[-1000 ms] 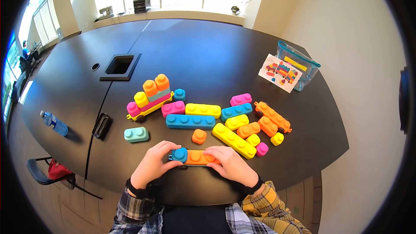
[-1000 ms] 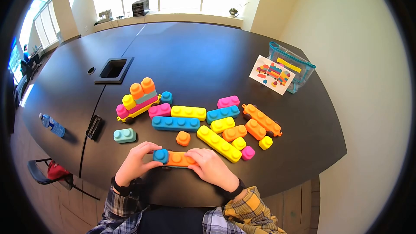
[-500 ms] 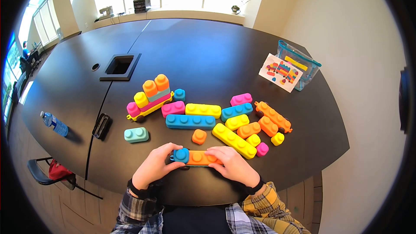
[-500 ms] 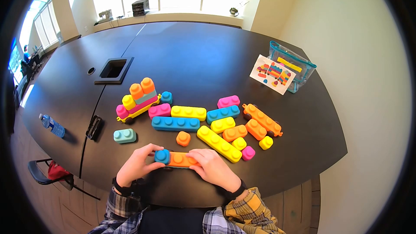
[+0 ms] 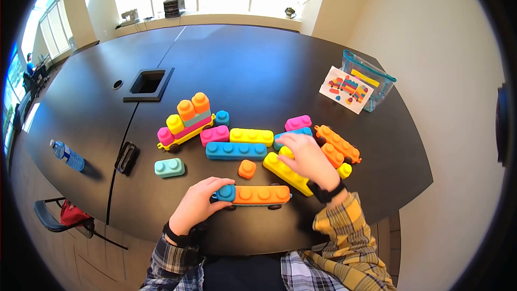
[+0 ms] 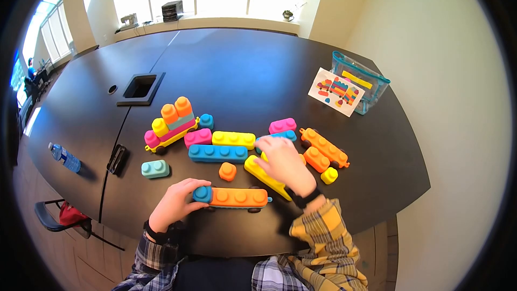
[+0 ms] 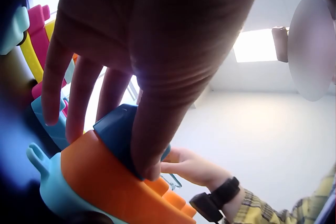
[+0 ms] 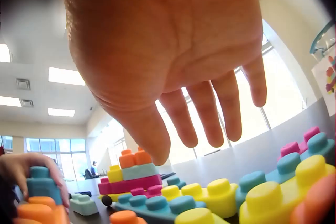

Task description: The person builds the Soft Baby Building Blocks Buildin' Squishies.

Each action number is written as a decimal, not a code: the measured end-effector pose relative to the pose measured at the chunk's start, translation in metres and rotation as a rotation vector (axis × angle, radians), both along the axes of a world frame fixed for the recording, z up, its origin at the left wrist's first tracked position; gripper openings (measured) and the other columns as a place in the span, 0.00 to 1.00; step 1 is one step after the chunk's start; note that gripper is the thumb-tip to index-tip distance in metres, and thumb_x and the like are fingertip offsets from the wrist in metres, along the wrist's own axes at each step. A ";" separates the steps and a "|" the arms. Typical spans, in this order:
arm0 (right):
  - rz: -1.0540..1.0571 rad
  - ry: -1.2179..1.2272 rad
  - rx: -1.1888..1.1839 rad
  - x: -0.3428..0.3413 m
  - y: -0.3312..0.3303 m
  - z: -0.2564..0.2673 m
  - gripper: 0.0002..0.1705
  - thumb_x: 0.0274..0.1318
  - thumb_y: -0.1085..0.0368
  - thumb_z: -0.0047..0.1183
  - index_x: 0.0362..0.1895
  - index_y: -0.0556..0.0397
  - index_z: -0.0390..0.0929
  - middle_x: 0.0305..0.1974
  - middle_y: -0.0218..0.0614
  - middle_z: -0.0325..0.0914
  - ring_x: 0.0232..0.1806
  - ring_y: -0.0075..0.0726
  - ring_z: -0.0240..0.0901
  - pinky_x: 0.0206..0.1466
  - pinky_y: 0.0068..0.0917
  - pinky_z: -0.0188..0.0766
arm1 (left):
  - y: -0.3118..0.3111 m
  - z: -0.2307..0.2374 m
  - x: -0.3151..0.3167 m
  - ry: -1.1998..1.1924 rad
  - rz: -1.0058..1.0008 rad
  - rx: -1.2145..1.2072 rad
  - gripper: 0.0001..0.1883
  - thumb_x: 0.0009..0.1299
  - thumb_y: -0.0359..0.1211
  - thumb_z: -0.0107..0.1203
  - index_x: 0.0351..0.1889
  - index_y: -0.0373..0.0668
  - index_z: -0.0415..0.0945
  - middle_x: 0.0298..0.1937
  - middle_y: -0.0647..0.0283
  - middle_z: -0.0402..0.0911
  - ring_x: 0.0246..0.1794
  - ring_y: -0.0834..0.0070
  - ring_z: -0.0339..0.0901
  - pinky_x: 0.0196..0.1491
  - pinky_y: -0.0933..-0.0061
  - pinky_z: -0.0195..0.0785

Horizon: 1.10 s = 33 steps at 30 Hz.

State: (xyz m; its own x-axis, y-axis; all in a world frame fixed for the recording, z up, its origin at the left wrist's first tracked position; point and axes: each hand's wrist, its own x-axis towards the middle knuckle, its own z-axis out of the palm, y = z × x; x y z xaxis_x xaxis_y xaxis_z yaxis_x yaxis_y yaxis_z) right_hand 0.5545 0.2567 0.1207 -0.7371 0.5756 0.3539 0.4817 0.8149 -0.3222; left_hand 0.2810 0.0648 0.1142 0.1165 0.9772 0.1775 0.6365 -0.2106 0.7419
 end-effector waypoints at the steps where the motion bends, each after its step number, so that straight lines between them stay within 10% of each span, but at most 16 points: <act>1: -0.029 -0.063 0.027 -0.006 0.014 -0.003 0.22 0.61 0.58 0.67 0.57 0.49 0.82 0.55 0.40 0.82 0.59 0.50 0.78 0.64 0.49 0.72 | 0.000 0.000 0.000 -0.014 0.007 0.000 0.28 0.60 0.29 0.75 0.60 0.43 0.81 0.53 0.55 0.86 0.54 0.52 0.84 0.58 0.59 0.77; 12: -0.094 -0.379 0.010 -0.063 0.073 -0.036 0.16 0.58 0.59 0.68 0.45 0.50 0.79 0.44 0.41 0.85 0.52 0.51 0.83 0.53 0.50 0.77 | 0.000 -0.008 -0.001 -0.007 0.006 0.057 0.27 0.61 0.33 0.75 0.60 0.47 0.81 0.51 0.58 0.86 0.52 0.54 0.83 0.54 0.59 0.78; 24: -0.064 0.200 -0.295 0.006 0.007 0.024 0.19 0.61 0.63 0.67 0.51 0.59 0.79 0.42 0.48 0.84 0.44 0.54 0.84 0.48 0.43 0.79 | 0.001 -0.005 -0.001 0.014 -0.005 0.040 0.28 0.60 0.30 0.75 0.60 0.44 0.81 0.54 0.56 0.86 0.54 0.52 0.84 0.56 0.59 0.78; 33: -0.019 0.031 -0.467 0.042 -0.065 0.032 0.20 0.59 0.65 0.70 0.54 0.58 0.83 0.47 0.45 0.87 0.49 0.46 0.87 0.58 0.35 0.82 | 0.000 -0.007 0.001 0.001 0.021 0.027 0.28 0.62 0.31 0.74 0.62 0.45 0.80 0.55 0.56 0.87 0.51 0.54 0.85 0.53 0.61 0.81</act>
